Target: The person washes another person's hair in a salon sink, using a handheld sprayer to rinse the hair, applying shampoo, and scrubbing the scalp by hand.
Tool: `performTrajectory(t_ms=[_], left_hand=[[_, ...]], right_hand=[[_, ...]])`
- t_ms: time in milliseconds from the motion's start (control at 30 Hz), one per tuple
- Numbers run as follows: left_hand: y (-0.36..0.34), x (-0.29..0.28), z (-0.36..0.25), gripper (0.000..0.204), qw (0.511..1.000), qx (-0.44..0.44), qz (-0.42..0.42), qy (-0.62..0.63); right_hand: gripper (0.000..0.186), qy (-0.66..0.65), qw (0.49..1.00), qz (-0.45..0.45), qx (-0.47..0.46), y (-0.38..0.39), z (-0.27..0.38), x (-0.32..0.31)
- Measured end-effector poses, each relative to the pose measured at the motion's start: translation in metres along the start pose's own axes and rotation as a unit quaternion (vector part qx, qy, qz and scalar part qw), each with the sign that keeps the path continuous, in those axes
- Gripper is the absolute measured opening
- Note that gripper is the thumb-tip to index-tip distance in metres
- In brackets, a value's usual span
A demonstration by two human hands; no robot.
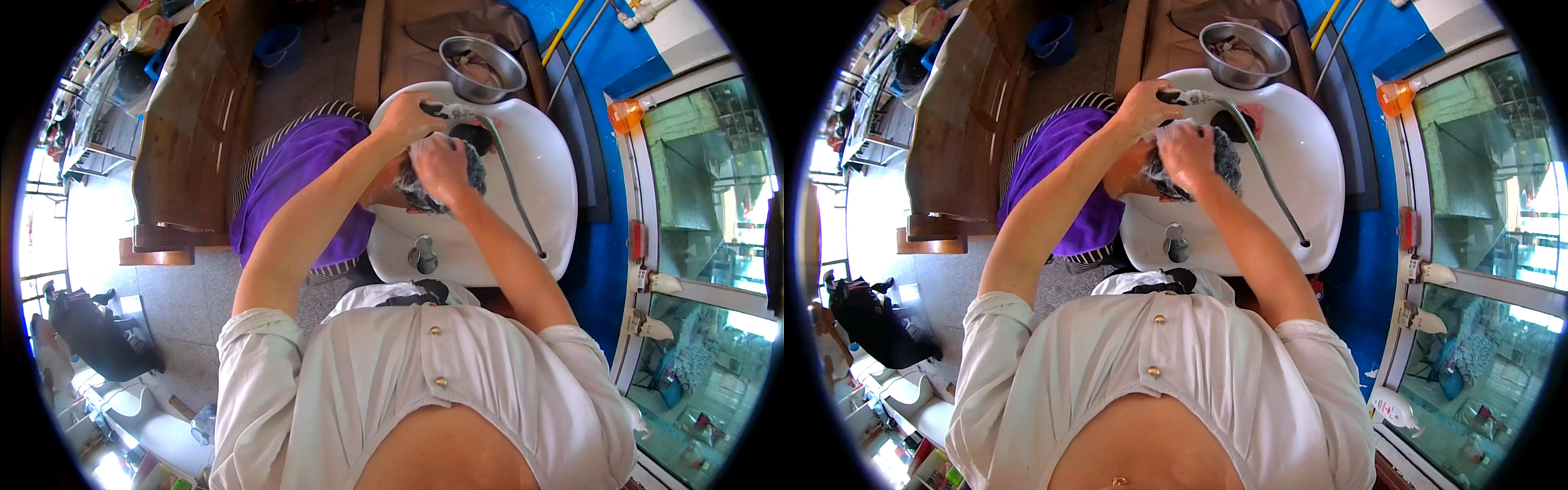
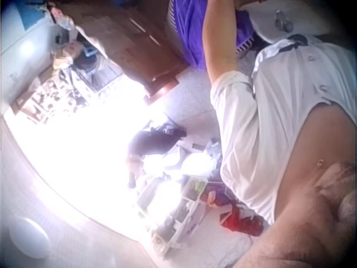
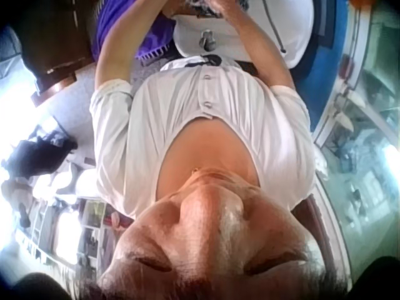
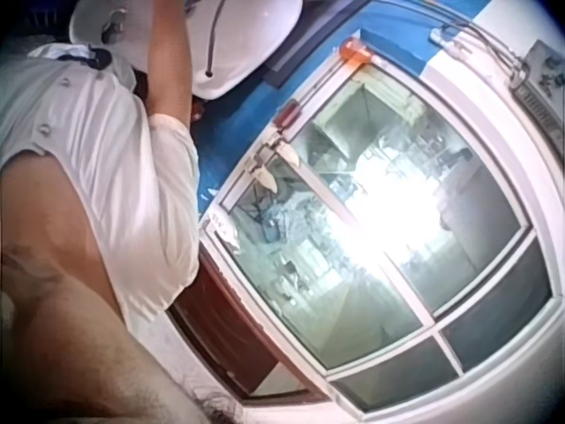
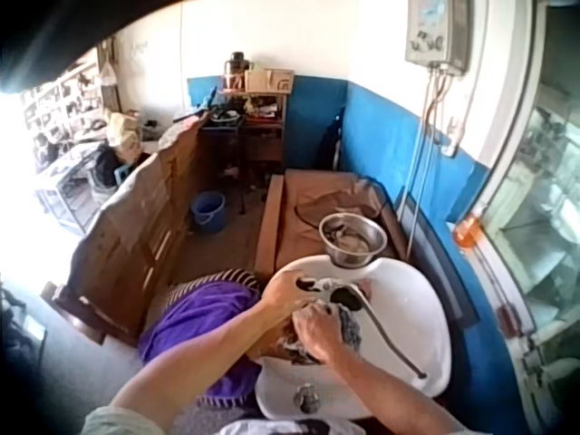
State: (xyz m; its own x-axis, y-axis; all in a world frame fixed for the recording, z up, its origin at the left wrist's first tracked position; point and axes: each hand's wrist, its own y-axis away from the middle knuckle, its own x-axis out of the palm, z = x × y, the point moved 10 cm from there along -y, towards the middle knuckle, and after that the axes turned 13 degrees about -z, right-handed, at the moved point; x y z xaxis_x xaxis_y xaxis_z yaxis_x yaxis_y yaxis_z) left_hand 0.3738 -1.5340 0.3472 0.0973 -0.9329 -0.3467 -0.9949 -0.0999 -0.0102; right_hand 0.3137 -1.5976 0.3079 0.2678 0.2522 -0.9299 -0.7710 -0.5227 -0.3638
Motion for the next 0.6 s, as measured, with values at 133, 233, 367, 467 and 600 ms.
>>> performTrajectory(t_ms=[133, 233, 367, 467, 600], left_hand=[[0.003, 0.001, -0.008, 0.04, 1.0, 0.008, 0.0, -0.001], [0.007, 0.008, -0.015, 0.04, 1.0, 0.003, 0.025, -0.011], [0.002, 0.009, -0.014, 0.041, 0.999, 0.038, 0.015, -0.02], [0.004, 0.008, -0.014, 0.039, 0.999, 0.026, 0.021, 0.0], [0.014, 0.005, -0.029, 0.041, 0.999, 0.044, 0.02, 0.005]], right_hand=[[0.016, -0.047, 0.997, -0.017, 0.055, -0.004, -0.023, -0.003], [0.018, -0.179, 0.983, -0.047, -0.014, 0.008, 0.035, -0.01], [0.025, 0.001, 1.0, 0.011, -0.025, -0.003, 0.025, 0.016], [0.025, 0.056, 0.995, 0.085, 0.02, -0.014, -0.008, 0.013], [0.031, -0.05, 0.996, 0.07, 0.019, -0.012, 0.025, 0.015]])
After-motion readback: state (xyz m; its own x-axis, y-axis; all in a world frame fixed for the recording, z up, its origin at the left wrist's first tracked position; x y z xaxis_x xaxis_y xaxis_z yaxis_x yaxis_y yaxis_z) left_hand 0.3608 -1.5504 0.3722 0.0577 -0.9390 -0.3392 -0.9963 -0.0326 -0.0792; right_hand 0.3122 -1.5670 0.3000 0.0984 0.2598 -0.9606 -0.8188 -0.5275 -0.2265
